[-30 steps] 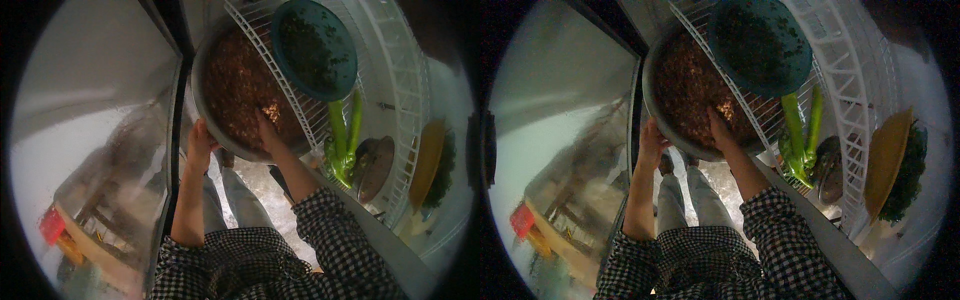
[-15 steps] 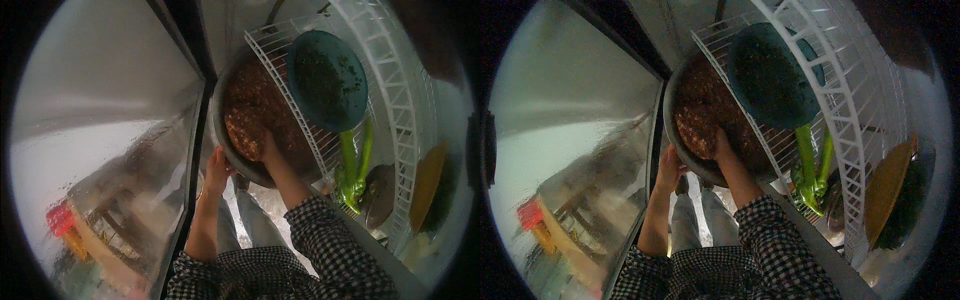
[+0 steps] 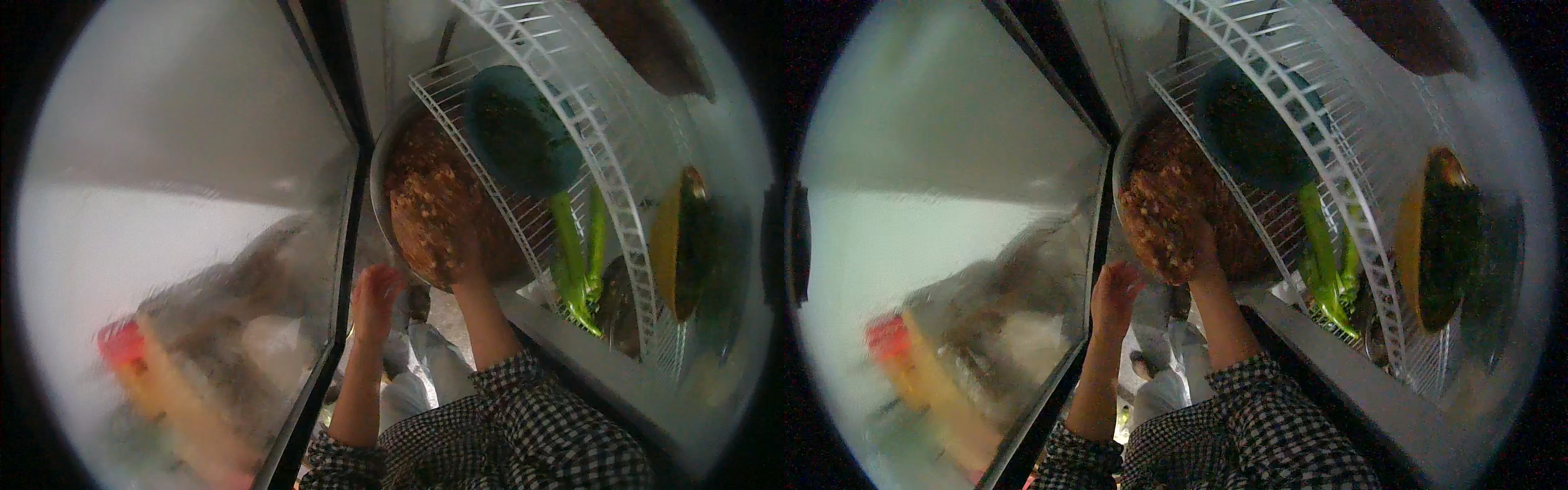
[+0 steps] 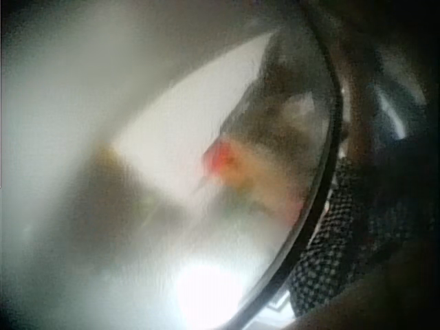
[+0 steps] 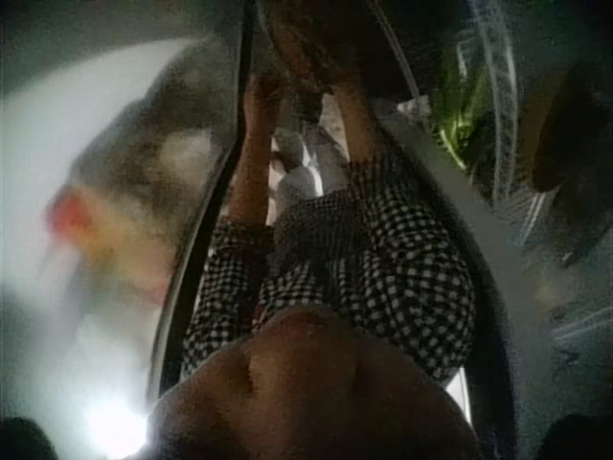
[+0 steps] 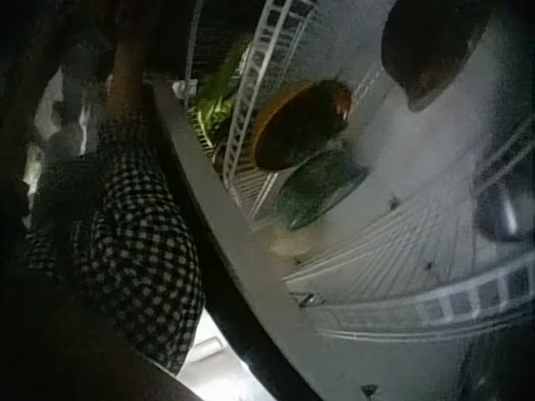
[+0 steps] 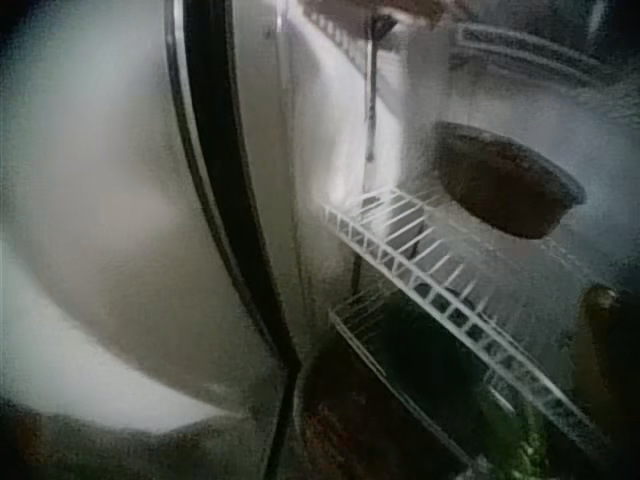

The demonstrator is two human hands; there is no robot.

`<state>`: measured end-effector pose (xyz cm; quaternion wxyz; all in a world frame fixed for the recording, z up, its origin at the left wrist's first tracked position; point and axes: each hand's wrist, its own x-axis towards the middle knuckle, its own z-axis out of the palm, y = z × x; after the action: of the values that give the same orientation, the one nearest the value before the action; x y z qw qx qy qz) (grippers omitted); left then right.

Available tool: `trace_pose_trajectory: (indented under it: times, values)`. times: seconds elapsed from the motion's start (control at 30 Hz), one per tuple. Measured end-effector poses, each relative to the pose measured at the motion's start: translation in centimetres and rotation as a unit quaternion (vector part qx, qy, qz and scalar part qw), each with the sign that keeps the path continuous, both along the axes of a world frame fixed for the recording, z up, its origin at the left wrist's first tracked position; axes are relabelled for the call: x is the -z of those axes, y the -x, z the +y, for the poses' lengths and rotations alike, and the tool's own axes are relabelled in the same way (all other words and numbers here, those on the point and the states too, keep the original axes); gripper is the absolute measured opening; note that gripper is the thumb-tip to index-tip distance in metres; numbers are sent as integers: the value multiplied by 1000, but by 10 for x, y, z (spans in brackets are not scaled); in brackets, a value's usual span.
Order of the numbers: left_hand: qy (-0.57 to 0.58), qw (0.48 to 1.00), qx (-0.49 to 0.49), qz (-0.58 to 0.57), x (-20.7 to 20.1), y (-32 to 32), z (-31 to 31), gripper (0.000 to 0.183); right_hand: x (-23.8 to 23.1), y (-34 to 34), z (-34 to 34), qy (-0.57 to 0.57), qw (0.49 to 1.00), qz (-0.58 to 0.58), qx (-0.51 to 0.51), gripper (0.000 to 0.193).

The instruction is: The person retrieves a bowl of chopped vegetables from a refrigerator, adds oil and a brown paste, then mixes the ingredients by hand and with a spatula. The person also handles a dough sheet on the counter.

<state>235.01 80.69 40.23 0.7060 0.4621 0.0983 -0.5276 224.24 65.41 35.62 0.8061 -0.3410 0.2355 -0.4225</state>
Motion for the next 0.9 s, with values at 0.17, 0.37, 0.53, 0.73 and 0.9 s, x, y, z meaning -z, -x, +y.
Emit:
trace_pose_trajectory:
  times: [0.17, 0.37, 0.53, 0.73, 0.9]
  values:
    - [211, 971, 46, 99, -33, 35, 24, 54, -71, 28, 64, -355, 885, -288, -88, 48]
    - [375, 905, 98, 177, -69, 95, 140, 75, -147, 88, 205, -422, 829, -312, -192, 51]
    - [289, 940, 126, -133, -110, 140, 293, 65, -165, 126, 331, -449, 806, -225, -312, 51]
    - [79, 941, -13, -328, -170, 165, 463, 69, -219, 79, 461, -350, 785, -61, -507, 48]
    - [332, 890, -305, 65, -167, 196, 540, 58, -297, -22, 563, -279, 662, -85, -690, 49]
